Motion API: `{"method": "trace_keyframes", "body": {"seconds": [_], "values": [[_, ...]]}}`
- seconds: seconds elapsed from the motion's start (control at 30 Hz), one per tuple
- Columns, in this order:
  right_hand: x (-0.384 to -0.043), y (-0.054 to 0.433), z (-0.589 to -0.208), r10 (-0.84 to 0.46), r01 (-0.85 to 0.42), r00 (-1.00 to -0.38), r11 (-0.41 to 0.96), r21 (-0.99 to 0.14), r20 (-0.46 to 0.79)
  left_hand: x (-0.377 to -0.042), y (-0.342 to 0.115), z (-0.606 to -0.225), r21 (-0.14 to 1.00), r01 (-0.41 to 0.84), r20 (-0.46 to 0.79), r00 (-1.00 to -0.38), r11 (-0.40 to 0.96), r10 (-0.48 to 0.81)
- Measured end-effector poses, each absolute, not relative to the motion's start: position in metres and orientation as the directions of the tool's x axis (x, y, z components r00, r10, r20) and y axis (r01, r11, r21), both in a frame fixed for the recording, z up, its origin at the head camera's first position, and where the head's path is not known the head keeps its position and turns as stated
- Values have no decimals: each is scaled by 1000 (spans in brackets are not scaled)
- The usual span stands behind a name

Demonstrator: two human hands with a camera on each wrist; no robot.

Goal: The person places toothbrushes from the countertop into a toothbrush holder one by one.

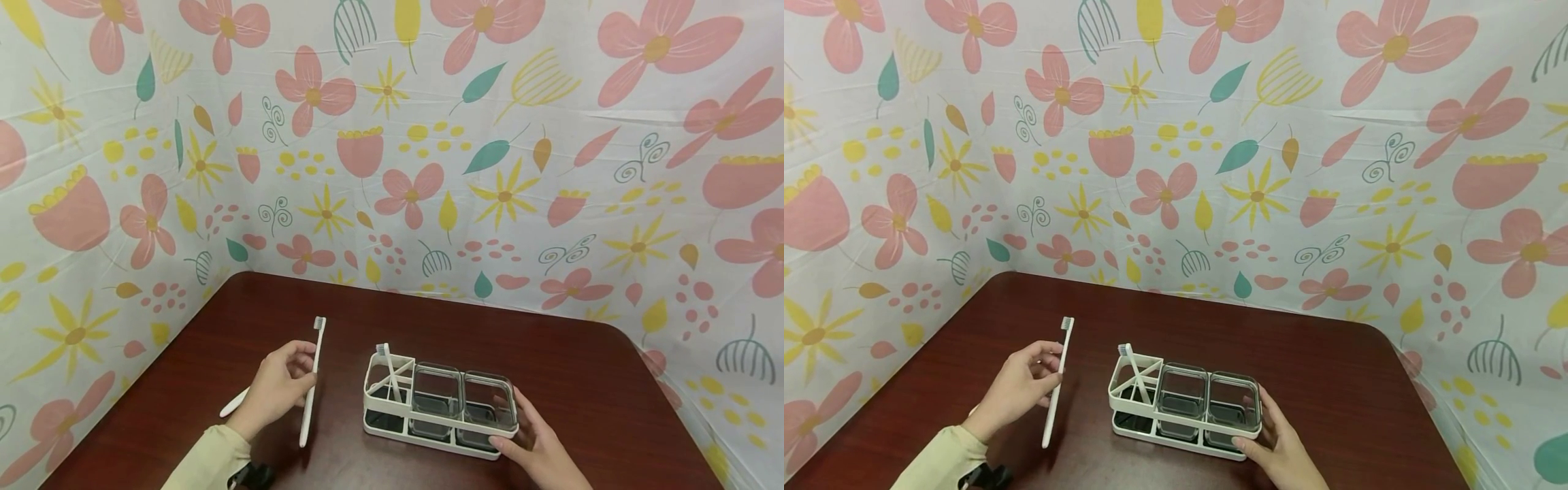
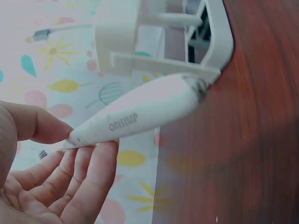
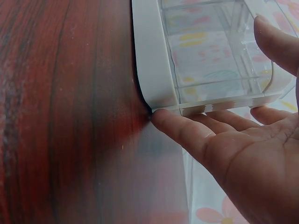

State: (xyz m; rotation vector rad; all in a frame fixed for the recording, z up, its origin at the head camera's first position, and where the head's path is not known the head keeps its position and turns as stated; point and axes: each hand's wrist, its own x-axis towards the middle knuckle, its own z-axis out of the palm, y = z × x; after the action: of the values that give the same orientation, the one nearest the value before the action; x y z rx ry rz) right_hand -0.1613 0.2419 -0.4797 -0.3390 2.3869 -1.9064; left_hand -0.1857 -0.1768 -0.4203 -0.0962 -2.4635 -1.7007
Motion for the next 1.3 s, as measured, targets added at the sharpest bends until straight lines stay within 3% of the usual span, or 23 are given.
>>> {"method": "trace_keyframes", "body": {"seconds": [0.53, 0.93, 1.3], "values": [[-162, 242, -476, -196, -57, -981, 224, -973, 13, -181, -154, -398, 989, 146, 146, -989, -6, 7], [-161, 242, -477, -187, -77, -982, 226, -971, 35, -183, -135, -388, 974, 208, 208, -978, -87, -7], [-162, 244, -475, -190, -23, -981, 254, -967, -27, -183, -123, -382, 959, 228, 230, -973, -167, -8]]}}
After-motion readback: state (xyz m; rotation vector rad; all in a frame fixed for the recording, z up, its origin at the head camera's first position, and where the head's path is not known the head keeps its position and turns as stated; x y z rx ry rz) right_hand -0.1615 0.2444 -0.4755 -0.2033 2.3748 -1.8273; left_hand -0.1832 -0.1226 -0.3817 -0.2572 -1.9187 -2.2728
